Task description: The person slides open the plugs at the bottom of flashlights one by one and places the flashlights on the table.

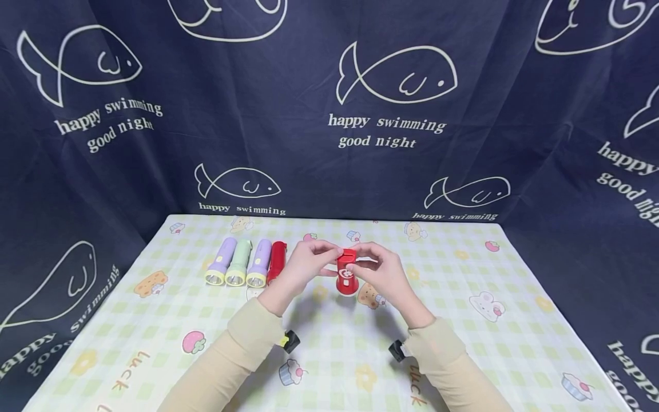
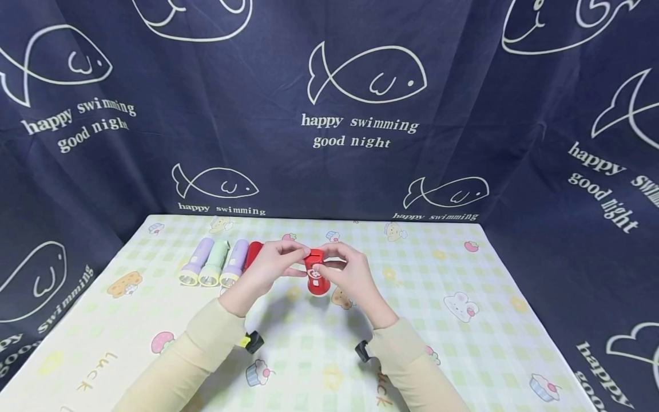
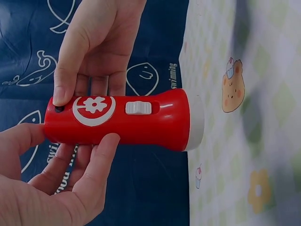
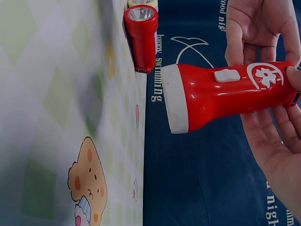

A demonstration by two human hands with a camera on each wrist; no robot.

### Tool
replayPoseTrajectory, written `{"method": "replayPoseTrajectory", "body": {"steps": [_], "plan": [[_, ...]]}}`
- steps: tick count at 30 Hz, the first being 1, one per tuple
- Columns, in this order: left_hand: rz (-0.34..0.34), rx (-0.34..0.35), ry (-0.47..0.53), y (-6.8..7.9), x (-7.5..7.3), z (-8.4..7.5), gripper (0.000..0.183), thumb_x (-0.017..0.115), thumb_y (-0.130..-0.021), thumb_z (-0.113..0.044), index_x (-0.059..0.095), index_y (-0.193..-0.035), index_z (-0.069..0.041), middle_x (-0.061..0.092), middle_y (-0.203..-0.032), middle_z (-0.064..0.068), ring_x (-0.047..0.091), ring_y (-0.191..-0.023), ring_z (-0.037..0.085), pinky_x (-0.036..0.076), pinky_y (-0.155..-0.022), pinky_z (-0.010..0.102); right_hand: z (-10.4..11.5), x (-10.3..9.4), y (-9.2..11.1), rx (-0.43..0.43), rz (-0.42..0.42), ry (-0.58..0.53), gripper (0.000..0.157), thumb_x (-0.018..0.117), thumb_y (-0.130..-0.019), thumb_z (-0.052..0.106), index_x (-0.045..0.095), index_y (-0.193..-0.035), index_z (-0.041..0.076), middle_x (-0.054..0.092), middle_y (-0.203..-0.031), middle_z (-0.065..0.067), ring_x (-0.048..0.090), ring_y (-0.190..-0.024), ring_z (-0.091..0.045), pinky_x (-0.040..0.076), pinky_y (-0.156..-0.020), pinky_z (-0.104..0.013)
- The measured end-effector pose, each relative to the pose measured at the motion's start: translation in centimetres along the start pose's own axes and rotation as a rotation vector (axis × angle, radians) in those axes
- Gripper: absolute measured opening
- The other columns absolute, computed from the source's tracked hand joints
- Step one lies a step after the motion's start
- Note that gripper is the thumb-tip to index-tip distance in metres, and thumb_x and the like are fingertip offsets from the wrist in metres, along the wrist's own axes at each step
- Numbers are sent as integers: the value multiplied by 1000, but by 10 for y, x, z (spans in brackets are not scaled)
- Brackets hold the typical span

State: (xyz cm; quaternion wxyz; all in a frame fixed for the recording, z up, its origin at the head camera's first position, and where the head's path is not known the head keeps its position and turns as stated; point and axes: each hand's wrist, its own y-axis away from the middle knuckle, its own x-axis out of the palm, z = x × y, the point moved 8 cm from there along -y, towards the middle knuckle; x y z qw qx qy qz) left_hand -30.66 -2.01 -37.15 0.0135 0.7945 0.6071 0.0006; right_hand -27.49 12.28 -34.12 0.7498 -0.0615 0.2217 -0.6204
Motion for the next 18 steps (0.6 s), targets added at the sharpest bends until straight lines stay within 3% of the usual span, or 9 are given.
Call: {"method": "replayPoseTrajectory", "body": {"steps": [8, 18], "plan": [[-3, -5, -8, 1, -1, -4, 21, 66, -86, -8, 68, -100, 7, 69, -96, 14, 68, -80, 14, 59, -71, 38, 6, 0, 3, -70, -28, 35, 28, 73, -78, -4, 64, -105, -6, 66, -101, -20, 64, -92, -7, 57, -78, -27], [11, -23, -2, 3, 0, -3, 18, 65, -85, -5, 68, -96, 8, 68, -91, 13, 67, -78, 15, 59, -71, 39, 13, 0, 7, -135, -34, 55, 28, 73, -75, -9, 64, -102, -8, 65, -99, -22, 63, -92, -8, 58, -76, -29]]}}
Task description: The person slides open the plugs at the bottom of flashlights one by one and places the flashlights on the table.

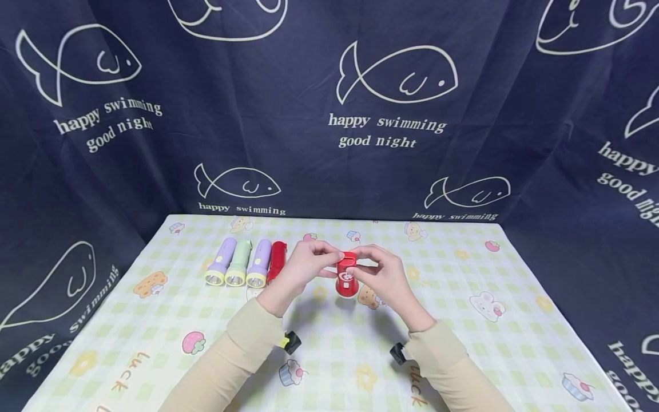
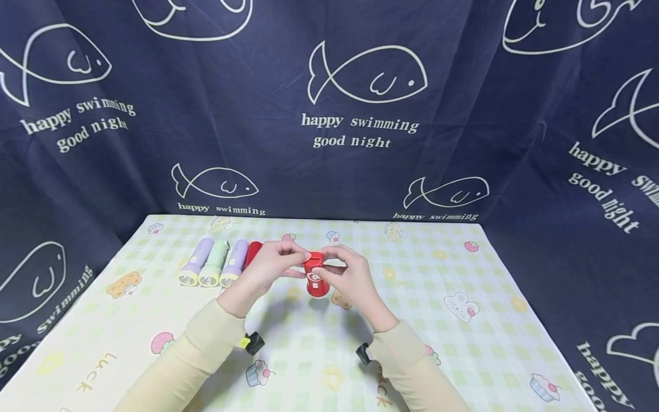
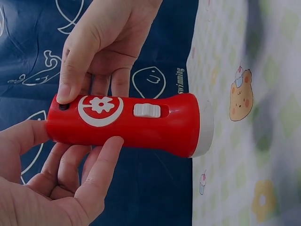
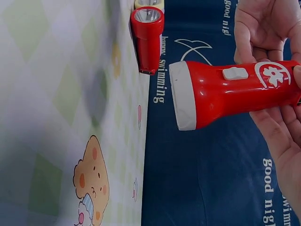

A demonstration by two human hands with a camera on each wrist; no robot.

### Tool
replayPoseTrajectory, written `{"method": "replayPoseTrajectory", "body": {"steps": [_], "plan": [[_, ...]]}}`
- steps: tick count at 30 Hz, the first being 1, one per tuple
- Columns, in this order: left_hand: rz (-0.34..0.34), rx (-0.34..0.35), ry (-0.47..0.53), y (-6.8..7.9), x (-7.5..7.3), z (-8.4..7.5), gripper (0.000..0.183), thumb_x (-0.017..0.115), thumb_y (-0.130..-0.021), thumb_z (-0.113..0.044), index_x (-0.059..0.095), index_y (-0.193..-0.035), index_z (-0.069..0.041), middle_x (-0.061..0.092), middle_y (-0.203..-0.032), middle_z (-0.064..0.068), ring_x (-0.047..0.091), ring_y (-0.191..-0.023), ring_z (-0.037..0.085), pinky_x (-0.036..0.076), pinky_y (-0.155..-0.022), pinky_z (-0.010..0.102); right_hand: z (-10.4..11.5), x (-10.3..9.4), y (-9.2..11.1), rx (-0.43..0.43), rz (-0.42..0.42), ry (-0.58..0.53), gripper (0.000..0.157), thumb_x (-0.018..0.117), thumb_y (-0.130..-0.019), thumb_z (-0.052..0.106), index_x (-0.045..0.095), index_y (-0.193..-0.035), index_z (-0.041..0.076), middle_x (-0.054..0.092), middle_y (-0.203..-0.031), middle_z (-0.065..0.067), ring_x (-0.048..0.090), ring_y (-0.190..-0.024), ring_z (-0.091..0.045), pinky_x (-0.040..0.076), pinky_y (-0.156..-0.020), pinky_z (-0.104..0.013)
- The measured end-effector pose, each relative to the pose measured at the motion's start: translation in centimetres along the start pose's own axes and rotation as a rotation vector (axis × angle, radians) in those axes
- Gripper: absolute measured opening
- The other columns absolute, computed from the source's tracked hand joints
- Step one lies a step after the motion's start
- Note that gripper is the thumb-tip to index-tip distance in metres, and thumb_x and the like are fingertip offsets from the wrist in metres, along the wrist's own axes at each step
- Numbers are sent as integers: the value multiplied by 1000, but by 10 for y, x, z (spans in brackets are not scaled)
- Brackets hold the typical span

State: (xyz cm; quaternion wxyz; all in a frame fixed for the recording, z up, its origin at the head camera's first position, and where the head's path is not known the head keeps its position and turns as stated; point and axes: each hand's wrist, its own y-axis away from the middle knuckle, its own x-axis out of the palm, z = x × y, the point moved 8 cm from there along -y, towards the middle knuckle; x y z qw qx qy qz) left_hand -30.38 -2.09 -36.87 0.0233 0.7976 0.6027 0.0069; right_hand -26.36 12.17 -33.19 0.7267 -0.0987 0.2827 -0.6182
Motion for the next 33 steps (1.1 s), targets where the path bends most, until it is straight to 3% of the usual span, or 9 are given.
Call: {"method": "replayPoseTrajectory", "body": {"steps": [27, 33], "plan": [[24, -15, -3, 7, 4, -6, 17, 65, -86, -6, 68, -97, 8, 68, -94, 14, 67, -78, 15, 59, -73, 38, -3, 0, 4, 53, 5, -23, 28, 73, -77, -5, 65, -104, -4, 66, -99, -17, 66, -91, -9, 57, -77, -28], [33, -12, -5, 5, 3, -4, 18, 65, -86, -6, 68, -97, 7, 68, -95, 14, 67, -79, 15, 59, -73, 38, 1, 0, 3, 13, 8, -24, 29, 73, -76, -6, 65, -104, -6, 66, -98, -19, 65, -91, -7, 58, -76, -29]]}}
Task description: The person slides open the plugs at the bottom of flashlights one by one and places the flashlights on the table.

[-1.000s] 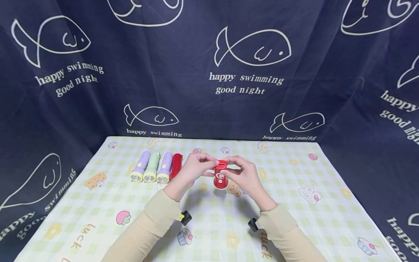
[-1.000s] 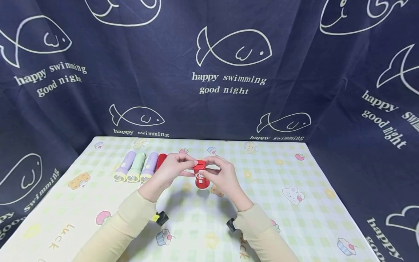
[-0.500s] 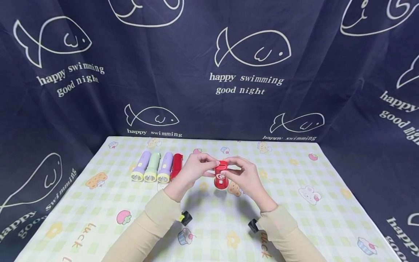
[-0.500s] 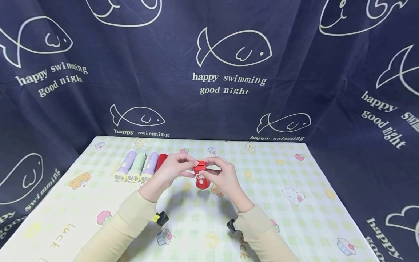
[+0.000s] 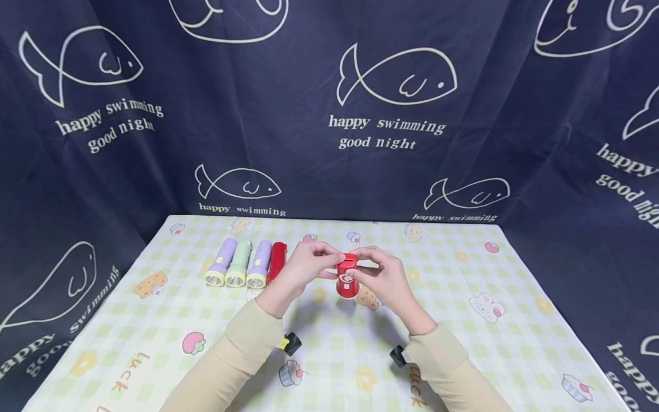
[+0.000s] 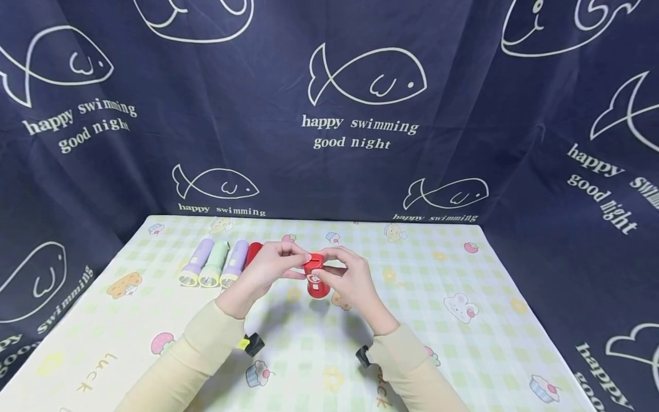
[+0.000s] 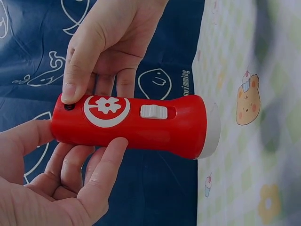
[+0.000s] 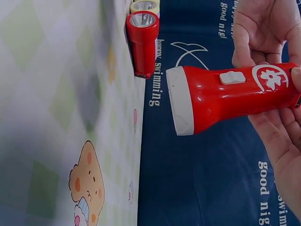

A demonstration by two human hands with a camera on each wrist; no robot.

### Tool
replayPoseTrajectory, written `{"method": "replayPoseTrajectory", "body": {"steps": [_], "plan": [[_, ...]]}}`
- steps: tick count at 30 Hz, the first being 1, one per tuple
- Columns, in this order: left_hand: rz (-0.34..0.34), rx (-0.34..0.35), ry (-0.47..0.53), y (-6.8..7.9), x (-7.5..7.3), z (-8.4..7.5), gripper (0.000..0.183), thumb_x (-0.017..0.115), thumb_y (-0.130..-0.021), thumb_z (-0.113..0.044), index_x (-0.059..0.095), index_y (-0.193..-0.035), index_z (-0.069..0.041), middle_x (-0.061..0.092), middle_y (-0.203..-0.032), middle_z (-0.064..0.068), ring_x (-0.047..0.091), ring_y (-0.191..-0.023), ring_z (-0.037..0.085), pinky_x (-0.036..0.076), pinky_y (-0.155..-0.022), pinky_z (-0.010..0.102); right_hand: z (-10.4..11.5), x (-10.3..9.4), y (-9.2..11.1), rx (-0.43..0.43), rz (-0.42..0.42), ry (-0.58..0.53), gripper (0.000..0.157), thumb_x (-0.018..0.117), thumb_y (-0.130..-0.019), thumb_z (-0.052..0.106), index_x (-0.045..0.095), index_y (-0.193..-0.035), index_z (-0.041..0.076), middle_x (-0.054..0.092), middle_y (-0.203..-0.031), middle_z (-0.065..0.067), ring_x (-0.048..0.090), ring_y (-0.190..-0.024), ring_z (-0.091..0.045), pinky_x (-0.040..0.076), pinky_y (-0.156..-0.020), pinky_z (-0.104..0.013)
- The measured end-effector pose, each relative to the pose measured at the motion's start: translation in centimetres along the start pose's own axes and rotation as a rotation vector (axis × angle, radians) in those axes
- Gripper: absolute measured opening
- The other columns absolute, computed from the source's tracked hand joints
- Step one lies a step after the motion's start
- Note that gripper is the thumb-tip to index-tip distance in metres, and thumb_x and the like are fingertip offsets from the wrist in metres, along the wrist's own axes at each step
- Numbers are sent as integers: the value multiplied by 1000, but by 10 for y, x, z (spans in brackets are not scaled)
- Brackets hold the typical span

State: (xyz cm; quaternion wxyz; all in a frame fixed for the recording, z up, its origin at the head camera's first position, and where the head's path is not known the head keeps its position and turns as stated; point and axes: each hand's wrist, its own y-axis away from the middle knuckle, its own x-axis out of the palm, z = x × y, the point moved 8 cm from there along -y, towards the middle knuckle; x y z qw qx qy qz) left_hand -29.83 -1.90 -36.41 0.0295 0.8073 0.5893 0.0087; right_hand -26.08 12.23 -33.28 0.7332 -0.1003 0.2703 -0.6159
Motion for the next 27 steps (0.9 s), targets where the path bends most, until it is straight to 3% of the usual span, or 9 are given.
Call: {"method": "replayPoseTrajectory", "body": {"steps": [27], "plan": [[12, 3, -15, -5, 4, 2, 19, 69, -84, -9, 67, -94, 7, 67, -88, 9, 64, -73, 12, 59, -72, 37, 1, -1, -1, -6, 8, 25, 28, 74, -75, -6, 65, -102, -7, 66, -98, -19, 64, -92, -9, 57, -78, -30]]}}
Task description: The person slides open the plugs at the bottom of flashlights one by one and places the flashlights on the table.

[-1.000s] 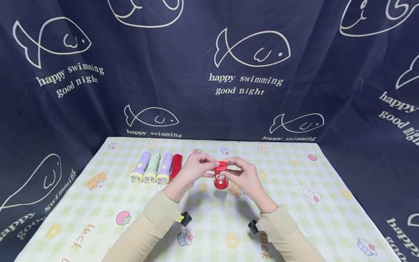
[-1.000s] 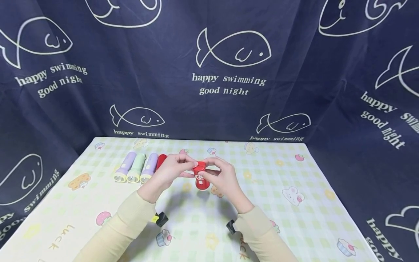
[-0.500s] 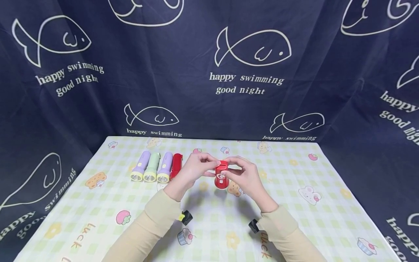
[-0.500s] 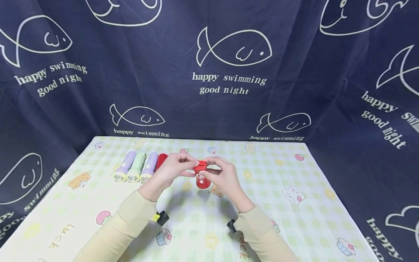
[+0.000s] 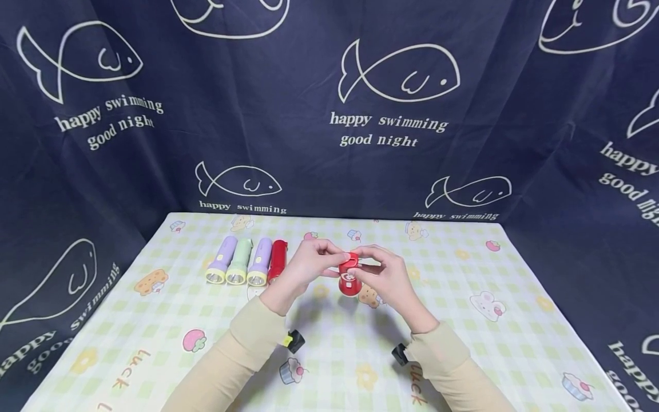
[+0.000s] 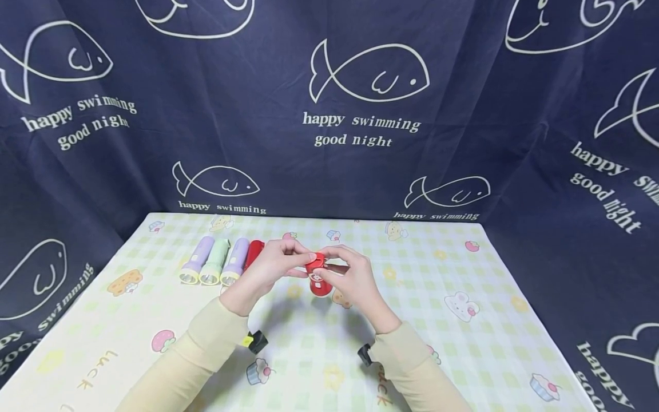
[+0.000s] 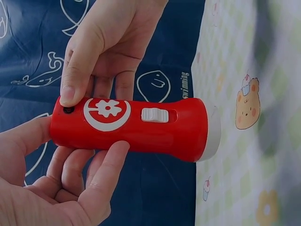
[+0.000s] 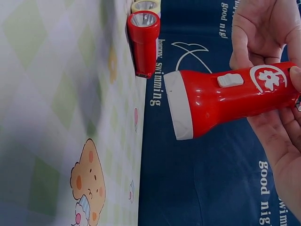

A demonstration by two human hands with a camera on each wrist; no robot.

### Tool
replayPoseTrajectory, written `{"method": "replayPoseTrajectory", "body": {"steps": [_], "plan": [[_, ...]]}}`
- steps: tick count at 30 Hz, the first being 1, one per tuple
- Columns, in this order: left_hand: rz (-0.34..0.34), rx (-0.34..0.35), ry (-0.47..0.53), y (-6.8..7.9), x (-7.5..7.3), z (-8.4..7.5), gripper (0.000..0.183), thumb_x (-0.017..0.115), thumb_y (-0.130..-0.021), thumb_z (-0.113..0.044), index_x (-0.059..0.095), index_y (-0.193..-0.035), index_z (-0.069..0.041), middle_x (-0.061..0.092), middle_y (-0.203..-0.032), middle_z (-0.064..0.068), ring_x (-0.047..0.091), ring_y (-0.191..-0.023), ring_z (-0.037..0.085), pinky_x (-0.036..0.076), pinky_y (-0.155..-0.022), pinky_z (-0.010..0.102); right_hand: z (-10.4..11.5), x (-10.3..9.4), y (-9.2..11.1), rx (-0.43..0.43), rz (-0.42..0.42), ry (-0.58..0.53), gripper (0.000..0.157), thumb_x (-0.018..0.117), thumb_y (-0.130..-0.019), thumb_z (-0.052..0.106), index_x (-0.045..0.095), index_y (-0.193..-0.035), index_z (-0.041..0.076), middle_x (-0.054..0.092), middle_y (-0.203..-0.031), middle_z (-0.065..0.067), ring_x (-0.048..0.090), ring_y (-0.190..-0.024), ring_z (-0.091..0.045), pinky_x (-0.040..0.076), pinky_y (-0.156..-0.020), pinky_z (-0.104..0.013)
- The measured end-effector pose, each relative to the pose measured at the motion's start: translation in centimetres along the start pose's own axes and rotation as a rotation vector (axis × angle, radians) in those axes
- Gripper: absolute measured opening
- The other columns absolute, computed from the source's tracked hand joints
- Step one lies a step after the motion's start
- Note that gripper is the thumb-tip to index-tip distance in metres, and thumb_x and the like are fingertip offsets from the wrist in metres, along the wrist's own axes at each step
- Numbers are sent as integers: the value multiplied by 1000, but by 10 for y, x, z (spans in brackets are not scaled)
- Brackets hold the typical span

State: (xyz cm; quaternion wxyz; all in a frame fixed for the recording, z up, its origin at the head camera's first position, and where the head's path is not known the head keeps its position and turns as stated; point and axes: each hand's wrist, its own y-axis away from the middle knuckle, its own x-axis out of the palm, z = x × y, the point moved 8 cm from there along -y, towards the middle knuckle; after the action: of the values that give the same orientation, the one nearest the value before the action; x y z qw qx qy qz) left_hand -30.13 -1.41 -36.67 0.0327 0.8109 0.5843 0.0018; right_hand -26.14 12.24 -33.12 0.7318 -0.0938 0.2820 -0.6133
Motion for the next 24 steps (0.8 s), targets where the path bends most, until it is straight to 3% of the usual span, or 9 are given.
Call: {"method": "replayPoseTrajectory", "body": {"steps": [24], "plan": [[-72, -20, -87, 0, 3, 5, 22, 75, -81, -19, 62, -84, -1, 63, -78, 3, 60, -69, 13, 59, -67, 34, -4, 1, 3, 43, 19, -13, 28, 73, -77, -7, 66, -104, -6, 66, -102, -18, 63, -95, -5, 57, -80, -27]]}}
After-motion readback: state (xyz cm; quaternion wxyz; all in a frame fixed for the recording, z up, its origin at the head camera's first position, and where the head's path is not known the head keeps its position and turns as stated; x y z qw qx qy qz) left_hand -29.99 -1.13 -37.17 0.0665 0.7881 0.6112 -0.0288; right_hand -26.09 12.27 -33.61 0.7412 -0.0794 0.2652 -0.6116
